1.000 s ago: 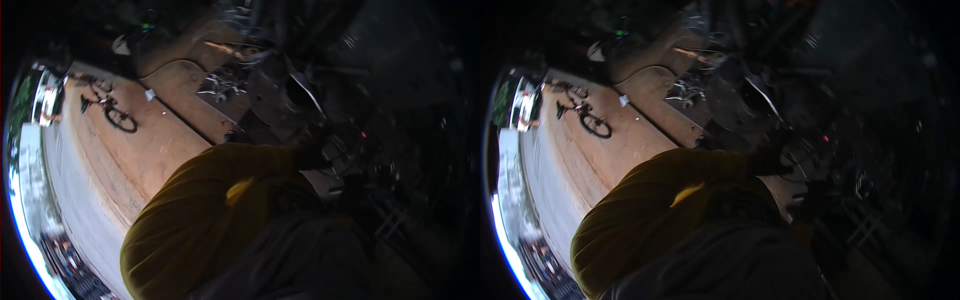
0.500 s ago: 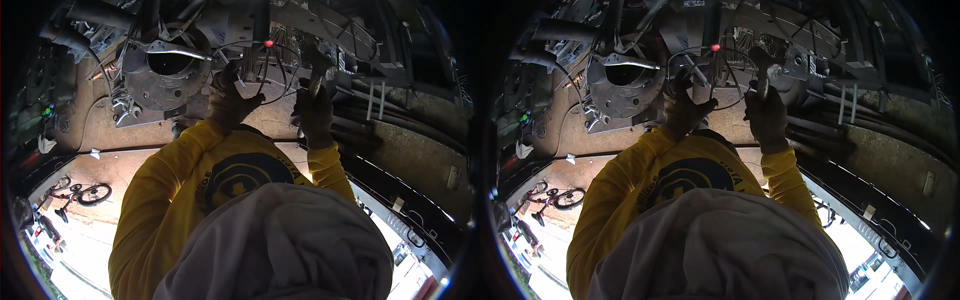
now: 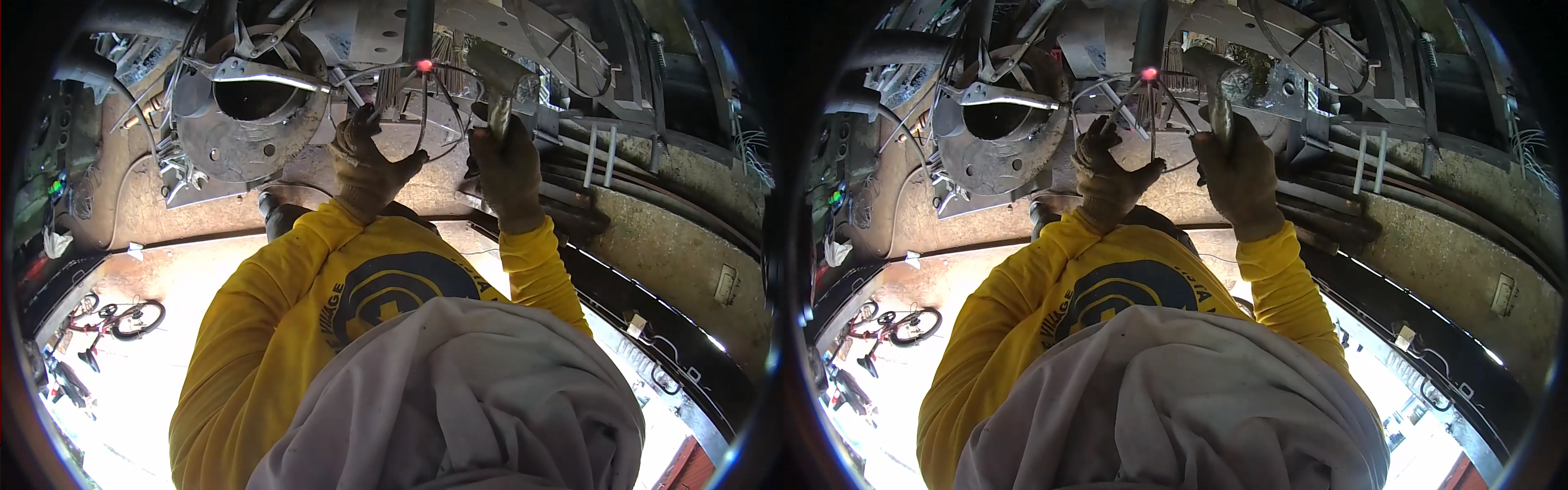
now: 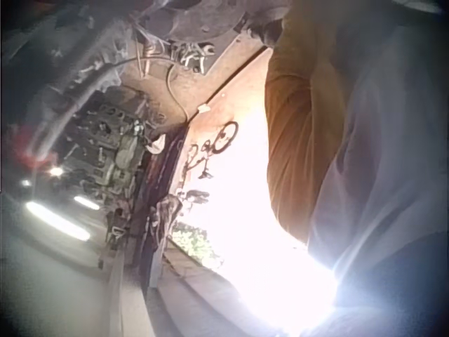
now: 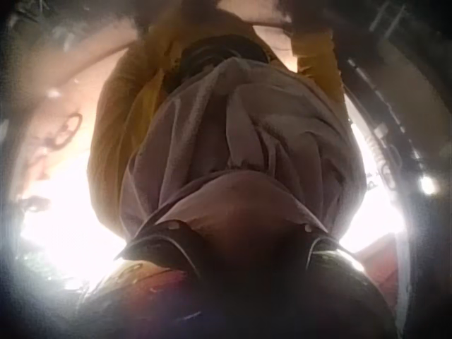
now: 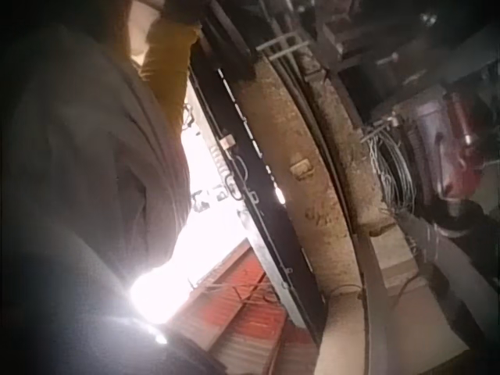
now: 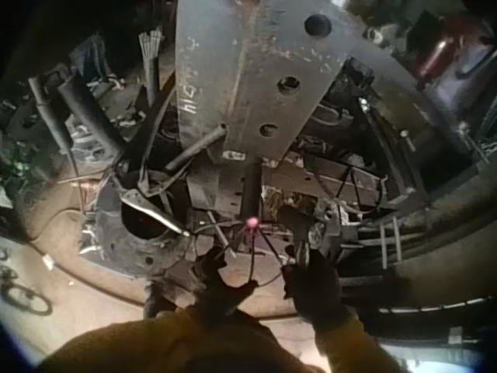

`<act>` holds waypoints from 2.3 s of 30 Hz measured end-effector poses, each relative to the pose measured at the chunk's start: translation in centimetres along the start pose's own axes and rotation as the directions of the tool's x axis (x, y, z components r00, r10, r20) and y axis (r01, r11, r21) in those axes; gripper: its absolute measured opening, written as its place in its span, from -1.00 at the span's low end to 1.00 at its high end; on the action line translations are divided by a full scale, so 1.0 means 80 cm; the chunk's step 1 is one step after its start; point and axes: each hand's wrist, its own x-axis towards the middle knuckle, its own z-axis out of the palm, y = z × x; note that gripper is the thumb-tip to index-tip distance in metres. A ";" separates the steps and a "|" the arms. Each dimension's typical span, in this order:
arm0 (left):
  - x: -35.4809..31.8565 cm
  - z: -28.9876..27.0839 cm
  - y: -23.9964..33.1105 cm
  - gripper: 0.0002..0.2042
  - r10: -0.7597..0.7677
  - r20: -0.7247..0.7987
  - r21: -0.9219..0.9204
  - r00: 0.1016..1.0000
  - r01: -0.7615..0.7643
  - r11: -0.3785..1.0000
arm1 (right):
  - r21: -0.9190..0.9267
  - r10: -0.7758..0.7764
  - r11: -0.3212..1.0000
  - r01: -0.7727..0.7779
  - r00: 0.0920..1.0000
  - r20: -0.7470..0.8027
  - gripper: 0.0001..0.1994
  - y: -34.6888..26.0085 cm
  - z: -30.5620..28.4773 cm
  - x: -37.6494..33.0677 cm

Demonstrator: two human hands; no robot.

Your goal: The person welds metal rods together to form a curved frame, using a welding torch held in the right hand and positioning the rods with the left hand, and periodically strikes the metal with a hammer.

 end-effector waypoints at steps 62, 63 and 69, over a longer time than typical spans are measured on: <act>0.005 -0.019 0.002 -0.78 -0.105 0.089 -0.325 0.990 0.129 0.937 | -0.046 -0.096 0.994 0.098 0.995 0.032 -0.69 -0.048 -0.003 -0.007; 0.006 -0.018 0.003 -0.78 -0.110 0.073 -0.343 0.991 0.128 0.930 | -0.097 -0.166 0.982 0.164 0.986 -0.007 -0.68 -0.053 -0.004 -0.009; 0.007 -0.020 0.004 -0.80 -0.160 0.129 -0.321 0.979 0.194 0.927 | -0.255 -0.162 0.951 0.173 0.985 0.062 -0.72 -0.029 0.004 -0.003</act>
